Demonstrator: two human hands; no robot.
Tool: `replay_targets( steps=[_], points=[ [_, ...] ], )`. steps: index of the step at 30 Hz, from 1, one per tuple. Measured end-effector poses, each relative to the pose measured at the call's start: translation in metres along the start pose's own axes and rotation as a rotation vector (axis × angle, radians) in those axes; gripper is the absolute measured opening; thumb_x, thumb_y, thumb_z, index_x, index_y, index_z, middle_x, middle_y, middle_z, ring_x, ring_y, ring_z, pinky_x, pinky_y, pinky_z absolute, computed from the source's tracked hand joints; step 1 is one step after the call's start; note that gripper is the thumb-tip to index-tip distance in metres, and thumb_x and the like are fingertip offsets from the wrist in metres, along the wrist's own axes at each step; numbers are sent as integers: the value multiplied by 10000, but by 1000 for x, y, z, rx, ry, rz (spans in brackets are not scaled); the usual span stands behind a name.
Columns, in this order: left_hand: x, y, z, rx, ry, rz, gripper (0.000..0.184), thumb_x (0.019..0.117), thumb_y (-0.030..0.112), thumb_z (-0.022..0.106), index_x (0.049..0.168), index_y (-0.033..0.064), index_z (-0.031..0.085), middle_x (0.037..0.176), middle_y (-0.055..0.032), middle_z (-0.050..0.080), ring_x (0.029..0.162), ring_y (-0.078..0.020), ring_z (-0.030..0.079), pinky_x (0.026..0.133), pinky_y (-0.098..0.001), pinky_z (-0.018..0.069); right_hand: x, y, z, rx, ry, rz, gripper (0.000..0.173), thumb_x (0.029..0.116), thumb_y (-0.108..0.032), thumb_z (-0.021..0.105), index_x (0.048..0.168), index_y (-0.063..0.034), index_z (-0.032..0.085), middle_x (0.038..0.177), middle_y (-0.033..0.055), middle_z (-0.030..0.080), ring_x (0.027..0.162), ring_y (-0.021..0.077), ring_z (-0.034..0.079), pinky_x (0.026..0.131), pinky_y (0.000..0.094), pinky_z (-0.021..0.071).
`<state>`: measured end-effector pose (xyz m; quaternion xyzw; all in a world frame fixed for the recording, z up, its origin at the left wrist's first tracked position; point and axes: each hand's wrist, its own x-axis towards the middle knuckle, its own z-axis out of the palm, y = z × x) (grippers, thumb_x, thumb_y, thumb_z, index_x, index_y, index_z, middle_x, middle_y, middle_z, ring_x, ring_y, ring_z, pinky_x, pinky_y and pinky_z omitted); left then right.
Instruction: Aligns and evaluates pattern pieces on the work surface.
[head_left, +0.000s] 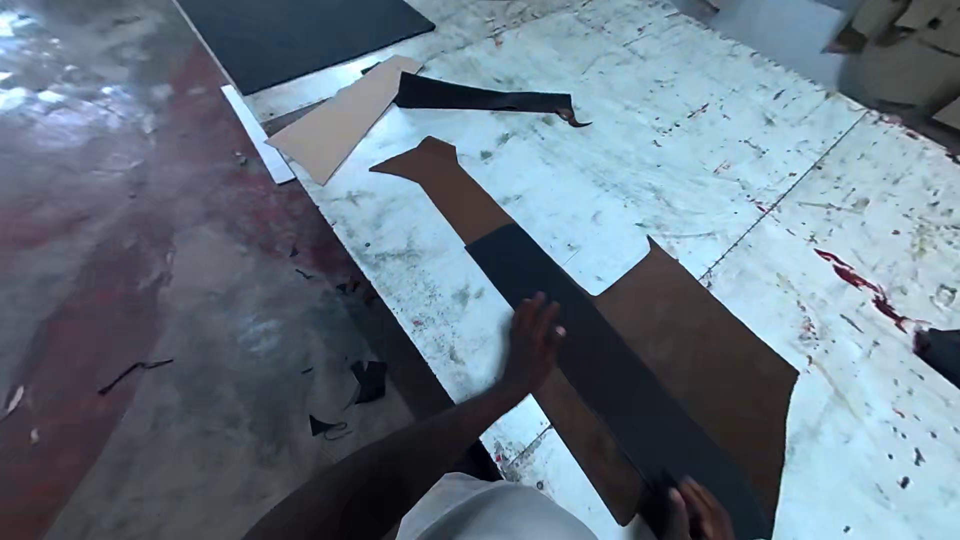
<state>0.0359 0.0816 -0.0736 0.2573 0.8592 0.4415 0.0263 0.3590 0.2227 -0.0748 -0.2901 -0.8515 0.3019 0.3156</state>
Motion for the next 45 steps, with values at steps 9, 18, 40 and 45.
replay_targets(
  steps=[9,18,40,45],
  points=[
    [63,8,-65,-1031,454,-1007,516,1096,335,481,1511,50,365,1453,-228,505,1215,-337,599,972,-480,520,150,-53,133,-105,-558,-437,365,987,-410,648,1225,-147,738,1386,53,640,1015,232,728,767,466,623],
    [88,-20,-74,-1135,299,-1195,387,1087,380,453,1297,64,526,1036,-111,685,765,-157,662,658,-293,539,152,-56,164,-201,-558,-425,532,914,-580,678,1240,-162,718,1369,56,609,876,229,712,635,458,606],
    [104,-27,-82,-609,19,-823,342,1059,106,518,1394,41,546,1236,-186,620,908,-219,664,786,-371,572,151,-51,166,-207,-517,-436,582,901,-651,640,1234,-181,726,1371,46,617,907,217,713,646,445,602],
    [97,-18,-78,-588,20,-845,402,1067,142,515,1457,48,484,1295,-211,604,977,-270,677,826,-425,580,149,-51,167,-205,-526,-413,560,907,-631,648,1246,-192,722,1382,31,608,888,213,710,626,444,598]
  ],
)
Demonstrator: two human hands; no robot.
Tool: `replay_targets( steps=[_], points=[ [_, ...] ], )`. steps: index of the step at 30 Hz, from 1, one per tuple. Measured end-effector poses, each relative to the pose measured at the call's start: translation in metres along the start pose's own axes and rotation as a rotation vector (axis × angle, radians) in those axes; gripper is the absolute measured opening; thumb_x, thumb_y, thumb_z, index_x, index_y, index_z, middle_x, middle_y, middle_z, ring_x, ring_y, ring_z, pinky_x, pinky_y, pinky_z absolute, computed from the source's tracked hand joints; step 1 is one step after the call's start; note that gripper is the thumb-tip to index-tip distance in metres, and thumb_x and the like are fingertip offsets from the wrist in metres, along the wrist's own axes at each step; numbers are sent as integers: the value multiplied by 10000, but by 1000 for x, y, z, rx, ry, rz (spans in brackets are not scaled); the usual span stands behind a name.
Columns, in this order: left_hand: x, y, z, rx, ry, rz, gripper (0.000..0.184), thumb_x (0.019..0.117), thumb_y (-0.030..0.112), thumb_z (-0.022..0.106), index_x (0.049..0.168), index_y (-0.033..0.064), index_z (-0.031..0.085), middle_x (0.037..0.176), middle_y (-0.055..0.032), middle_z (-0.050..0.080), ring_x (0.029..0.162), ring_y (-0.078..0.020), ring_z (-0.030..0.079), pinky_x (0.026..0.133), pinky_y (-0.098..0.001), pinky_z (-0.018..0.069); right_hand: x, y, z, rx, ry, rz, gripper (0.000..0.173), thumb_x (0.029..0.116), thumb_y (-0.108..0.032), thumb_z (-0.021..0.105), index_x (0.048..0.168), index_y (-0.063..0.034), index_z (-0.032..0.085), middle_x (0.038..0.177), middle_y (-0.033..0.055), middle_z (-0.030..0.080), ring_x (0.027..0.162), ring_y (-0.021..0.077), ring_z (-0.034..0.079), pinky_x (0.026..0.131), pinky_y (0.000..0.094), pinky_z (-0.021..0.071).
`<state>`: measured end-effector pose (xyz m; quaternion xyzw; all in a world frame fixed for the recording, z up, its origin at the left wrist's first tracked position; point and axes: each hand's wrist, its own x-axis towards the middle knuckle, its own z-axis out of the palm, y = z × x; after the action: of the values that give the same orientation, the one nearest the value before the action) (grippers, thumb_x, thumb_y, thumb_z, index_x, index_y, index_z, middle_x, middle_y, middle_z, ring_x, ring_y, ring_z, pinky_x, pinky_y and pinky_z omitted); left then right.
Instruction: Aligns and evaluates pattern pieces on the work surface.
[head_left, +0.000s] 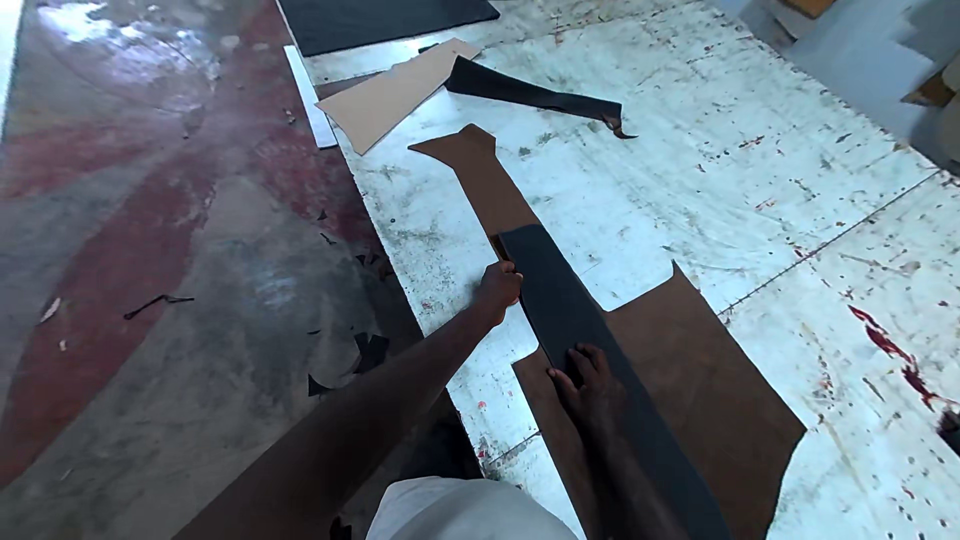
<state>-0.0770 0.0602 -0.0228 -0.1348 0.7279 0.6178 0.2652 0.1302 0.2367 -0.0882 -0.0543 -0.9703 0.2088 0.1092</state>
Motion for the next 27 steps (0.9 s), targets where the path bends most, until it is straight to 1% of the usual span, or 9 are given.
replay_targets(
  steps=[3,6,8,11,13,15,20,25,27],
  points=[
    [-10,-7,5,-11,35,20,446,1061,146,529,1488,48,450,1338,-206,592,1053,-288,671,877,-454,574,3,0,0,-12,-2,2,565,909,-640,641,1250,-197,720,1390,28,605,876,212,710,626,439,597],
    [-23,-23,13,-44,53,63,503,1055,148,539,1525,35,400,1402,-218,563,1191,-326,632,972,-497,547,3,2,2,-7,-2,3,559,905,-641,641,1241,-203,724,1390,24,606,893,207,709,643,441,599],
    [-40,-33,20,-42,69,117,516,1057,167,533,1536,36,393,1389,-221,581,1197,-335,629,1001,-512,532,2,1,1,-4,-12,14,569,907,-666,616,1244,-220,722,1399,11,606,912,200,715,661,442,609],
    [-59,-38,25,-52,52,122,551,1066,198,533,1569,78,342,1462,-199,544,1267,-339,597,1034,-528,509,7,0,5,19,39,-10,589,905,-680,609,1211,-195,744,1338,39,653,886,203,728,637,427,611],
    [-62,-41,30,-40,61,107,569,1058,172,557,1573,85,332,1463,-190,547,1255,-334,608,1017,-521,521,5,1,5,17,47,-15,585,904,-670,618,1205,-184,746,1325,45,662,900,200,730,646,416,615],
    [-61,-42,32,-30,68,120,596,1053,141,556,1588,76,298,1451,-196,556,1243,-339,617,1011,-523,527,5,0,2,5,23,-5,585,915,-668,605,1230,-193,735,1345,31,652,927,191,729,672,410,621],
    [-64,-42,34,-19,64,120,667,1043,122,567,1616,89,226,1485,-190,535,1280,-319,598,1035,-496,517,3,-1,1,7,-1,12,587,928,-674,576,1244,-203,728,1366,15,639,938,185,725,689,404,621],
    [-55,-38,31,13,93,140,668,1030,121,599,1603,95,257,1466,-193,547,1233,-319,625,985,-487,543,1,0,0,17,-9,24,572,940,-669,557,1251,-219,723,1388,-2,627,915,169,725,682,387,618],
    [-45,-37,27,40,99,158,678,1023,119,613,1601,92,260,1455,-207,548,1238,-332,621,998,-501,540,-2,1,2,25,0,28,566,933,-667,567,1237,-218,728,1373,-2,635,887,170,726,657,391,616]
  ],
)
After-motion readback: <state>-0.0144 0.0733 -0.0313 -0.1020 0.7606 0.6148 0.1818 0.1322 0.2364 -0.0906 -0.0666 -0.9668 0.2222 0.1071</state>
